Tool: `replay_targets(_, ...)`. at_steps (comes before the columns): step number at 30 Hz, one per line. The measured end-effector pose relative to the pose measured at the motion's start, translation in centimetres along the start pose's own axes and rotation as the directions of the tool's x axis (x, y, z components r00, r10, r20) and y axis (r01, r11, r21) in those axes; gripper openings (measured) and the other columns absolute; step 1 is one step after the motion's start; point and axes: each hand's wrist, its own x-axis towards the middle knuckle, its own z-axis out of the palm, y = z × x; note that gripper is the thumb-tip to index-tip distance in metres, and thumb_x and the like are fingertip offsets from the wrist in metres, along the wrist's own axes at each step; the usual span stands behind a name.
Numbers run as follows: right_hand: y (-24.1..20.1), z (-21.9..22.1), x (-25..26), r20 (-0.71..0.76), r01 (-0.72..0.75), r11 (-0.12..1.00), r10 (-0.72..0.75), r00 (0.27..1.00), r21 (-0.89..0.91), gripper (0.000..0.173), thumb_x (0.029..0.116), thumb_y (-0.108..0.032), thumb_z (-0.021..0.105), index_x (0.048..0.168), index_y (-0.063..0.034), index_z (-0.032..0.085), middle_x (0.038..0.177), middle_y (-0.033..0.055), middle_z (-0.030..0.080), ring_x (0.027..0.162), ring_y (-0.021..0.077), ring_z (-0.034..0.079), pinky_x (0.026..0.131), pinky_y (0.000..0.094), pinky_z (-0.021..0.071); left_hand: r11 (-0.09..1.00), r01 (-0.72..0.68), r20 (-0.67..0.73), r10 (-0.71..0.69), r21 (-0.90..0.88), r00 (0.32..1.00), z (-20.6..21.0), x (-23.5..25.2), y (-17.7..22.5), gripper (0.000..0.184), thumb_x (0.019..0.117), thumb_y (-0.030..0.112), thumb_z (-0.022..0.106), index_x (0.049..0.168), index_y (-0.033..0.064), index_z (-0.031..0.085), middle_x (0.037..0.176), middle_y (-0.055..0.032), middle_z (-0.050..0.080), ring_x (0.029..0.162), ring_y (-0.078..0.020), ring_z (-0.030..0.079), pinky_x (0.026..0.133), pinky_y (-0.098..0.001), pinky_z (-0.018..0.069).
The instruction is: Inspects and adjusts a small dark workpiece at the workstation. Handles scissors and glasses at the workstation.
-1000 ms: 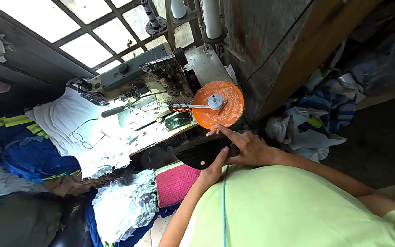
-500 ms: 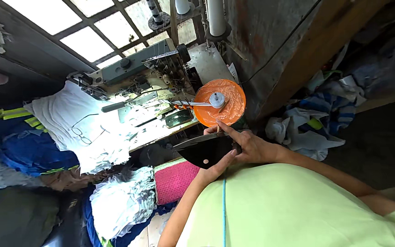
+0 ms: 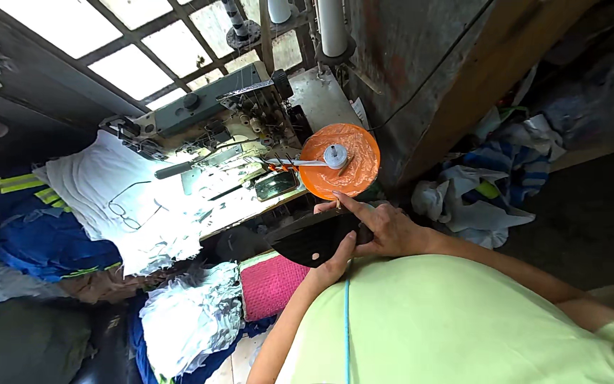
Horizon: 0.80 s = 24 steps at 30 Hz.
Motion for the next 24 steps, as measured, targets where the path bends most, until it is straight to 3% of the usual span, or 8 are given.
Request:
replay_targets(3,0.0,-0.3,0.0,-0.002,-0.001,1.000,0.001,1.000,0.004,0.082,0.0931,-0.055,0.060,0.141,0.0101,0.051,0.062,0.0092,0.059,0.049,0.0177,0.053,0.048,0.0315,0.0445,0.999,-0.042,0.040,0.041,0.033,0.998,0.1,0.3,0.2,0.010,0.0943,0.011,0.068,0.099,0.0103,0.076,0.093,0.0070,0.077,0.091,0.0003,0.071,0.087,-0.0236,0.0591)
replay_targets(6,0.2,-0.3,-0.1,-0.023,0.016,1.000,-0.016,1.000,-0.011,0.081,0.0941,-0.058,0.058,0.141,0.0076,0.052,0.063,0.0080,0.059,0.050,0.0161,0.053,0.049,0.0300,0.0448,0.995,-0.084,0.039,0.082,0.059,0.996,-0.9,0.3,-1.1,0.018,0.0919,0.010,0.068,0.110,0.0077,0.066,0.101,0.0061,0.074,0.097,-0.0026,0.070,0.091,-0.0273,0.0576)
replay_targets(12,0.6,-1.1,0.0,0.020,0.036,0.997,-0.034,0.999,-0.071,0.073,0.0965,-0.056,0.056,0.139,0.0034,0.057,0.060,0.0068,0.058,0.046,0.0182,0.052,0.046,0.0324,0.0431,0.999,-0.038,0.063,0.036,0.029,0.997,-0.2,0.4,-0.7,0.012,0.0930,0.006,0.068,0.103,0.0109,0.073,0.099,0.0062,0.076,0.097,-0.0034,0.070,0.092,-0.0285,0.0580)
replay_targets(16,1.1,-0.8,-0.3,-0.050,-0.076,0.990,0.083,0.995,0.118,0.072,0.0937,-0.050,0.063,0.139,0.0058,0.057,0.067,0.0102,0.063,0.055,0.0154,0.057,0.053,0.0313,0.0487,1.000,0.012,0.156,-0.009,-0.019,0.988,-0.4,0.7,0.1,0.018,0.0884,0.015,0.077,0.105,0.0166,0.071,0.091,0.0119,0.075,0.082,0.0031,0.068,0.076,-0.0194,0.0580)
replay_targets(18,1.1,-1.7,0.1,-0.033,-0.275,0.879,0.312,0.950,0.390,0.074,0.0933,-0.040,0.070,0.147,0.0052,0.047,0.088,0.0089,0.070,0.067,0.0056,0.061,0.062,0.0233,0.0535,0.996,0.016,0.241,0.005,-0.088,0.970,-0.9,1.5,-0.2,0.042,0.0901,0.022,0.075,0.119,0.0156,0.046,0.089,0.0144,0.061,0.071,0.0067,0.054,0.061,-0.0127,0.0461)
replay_targets(19,1.2,-2.2,0.3,0.011,-0.373,0.755,0.436,0.900,0.539,0.071,0.0956,-0.031,0.067,0.151,0.0028,0.039,0.085,0.0022,0.066,0.061,0.0000,0.056,0.057,0.0177,0.0504,0.985,0.066,0.232,-0.028,-0.159,0.972,-1.0,1.8,-0.3,0.046,0.0884,0.023,0.073,0.123,0.0161,0.043,0.087,0.0133,0.058,0.065,0.0062,0.050,0.055,-0.0119,0.0422)
replay_targets(21,1.7,-3.1,0.7,0.151,-0.466,0.510,0.542,0.827,0.723,0.065,0.1014,-0.026,0.055,0.157,-0.0063,0.027,0.061,-0.0083,0.050,0.047,-0.0020,0.049,0.046,0.0138,0.0443,0.938,0.153,0.222,-0.084,-0.312,0.971,-1.0,2.0,-0.2,0.033,0.0955,0.022,0.063,0.123,0.0170,0.045,0.087,0.0087,0.060,0.060,0.0047,0.048,0.051,-0.0113,0.0391)
replay_targets(24,1.5,-4.0,0.4,0.289,-0.501,0.500,0.442,0.849,0.706,0.075,0.0990,-0.037,0.057,0.159,-0.0092,0.021,0.059,-0.0099,0.049,0.046,-0.0035,0.047,0.045,0.0127,0.0428,0.928,0.142,0.178,-0.084,-0.345,0.980,-0.6,2.3,0.0,0.012,0.1086,0.019,0.042,0.114,0.0152,0.052,0.081,0.0062,0.057,0.058,0.0025,0.046,0.050,-0.0116,0.0380)
